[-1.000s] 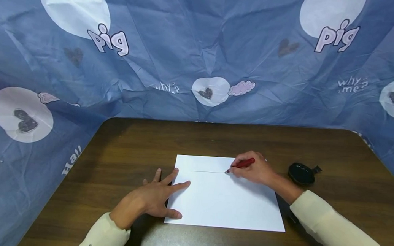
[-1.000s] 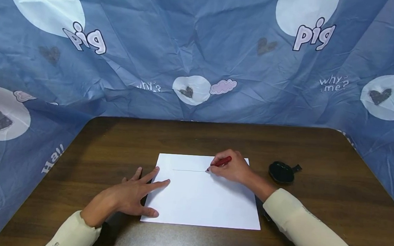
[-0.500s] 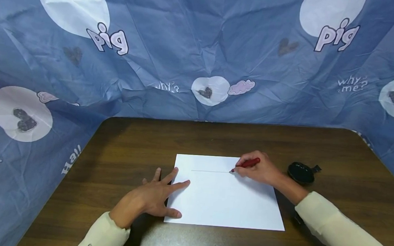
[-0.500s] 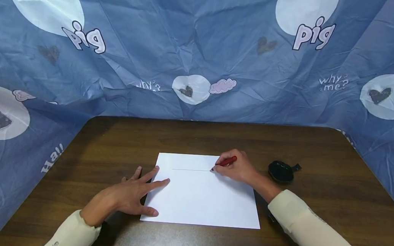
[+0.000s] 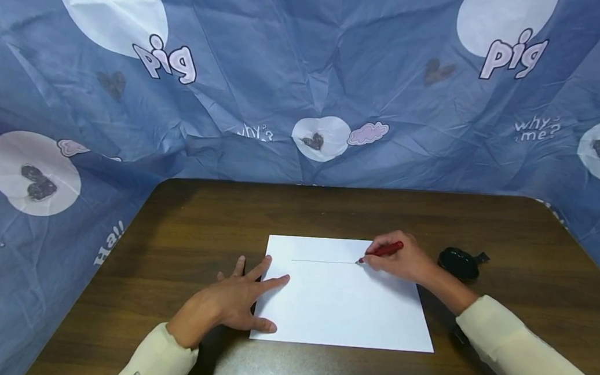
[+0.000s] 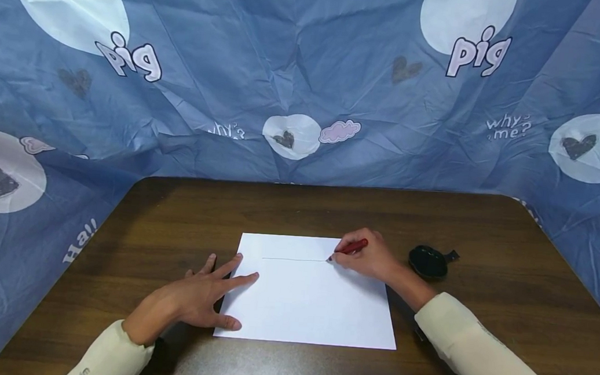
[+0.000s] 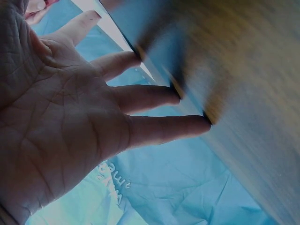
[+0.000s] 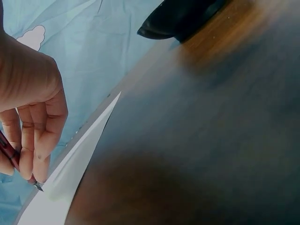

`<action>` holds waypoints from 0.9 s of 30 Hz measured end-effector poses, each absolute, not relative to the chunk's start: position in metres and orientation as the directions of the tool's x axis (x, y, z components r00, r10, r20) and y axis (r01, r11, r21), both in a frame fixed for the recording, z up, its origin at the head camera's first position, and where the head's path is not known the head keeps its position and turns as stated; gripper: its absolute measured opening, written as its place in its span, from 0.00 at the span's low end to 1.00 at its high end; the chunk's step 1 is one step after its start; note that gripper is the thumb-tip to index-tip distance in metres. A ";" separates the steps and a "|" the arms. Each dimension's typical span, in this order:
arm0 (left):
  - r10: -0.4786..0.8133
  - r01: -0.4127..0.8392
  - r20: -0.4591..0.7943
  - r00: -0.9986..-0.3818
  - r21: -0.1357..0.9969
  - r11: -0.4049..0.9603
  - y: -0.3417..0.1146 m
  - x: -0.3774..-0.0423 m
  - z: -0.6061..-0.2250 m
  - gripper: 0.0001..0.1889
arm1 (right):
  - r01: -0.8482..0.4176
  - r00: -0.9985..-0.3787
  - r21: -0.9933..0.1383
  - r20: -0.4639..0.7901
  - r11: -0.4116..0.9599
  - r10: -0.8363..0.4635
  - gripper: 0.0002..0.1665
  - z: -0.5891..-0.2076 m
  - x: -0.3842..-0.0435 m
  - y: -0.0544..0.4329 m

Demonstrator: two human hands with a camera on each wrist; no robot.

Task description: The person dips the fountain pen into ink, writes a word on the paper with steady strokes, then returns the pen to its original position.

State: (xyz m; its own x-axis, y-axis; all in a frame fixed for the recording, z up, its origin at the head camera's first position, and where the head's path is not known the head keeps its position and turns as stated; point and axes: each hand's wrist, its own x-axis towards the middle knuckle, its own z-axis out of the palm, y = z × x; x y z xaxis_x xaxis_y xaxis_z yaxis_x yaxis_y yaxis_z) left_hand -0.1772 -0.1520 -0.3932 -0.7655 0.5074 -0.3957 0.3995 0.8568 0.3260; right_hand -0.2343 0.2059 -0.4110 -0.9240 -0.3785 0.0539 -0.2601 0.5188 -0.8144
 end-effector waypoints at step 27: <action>0.492 0.392 -0.414 -0.766 0.305 0.868 -0.151 -0.179 -0.395 0.45 | -0.312 -0.912 -0.820 0.117 0.480 -0.393 0.07 -0.408 -0.235 0.212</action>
State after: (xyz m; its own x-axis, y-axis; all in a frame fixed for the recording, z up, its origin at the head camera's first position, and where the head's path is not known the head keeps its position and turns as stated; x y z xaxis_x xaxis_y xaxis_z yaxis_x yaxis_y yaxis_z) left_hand -0.1789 -0.1506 -0.3950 -0.7660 0.4921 -0.4136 0.3924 0.8676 0.3054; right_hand -0.2347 0.2120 -0.4075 -0.9122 -0.3927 0.1172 -0.3121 0.4803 -0.8197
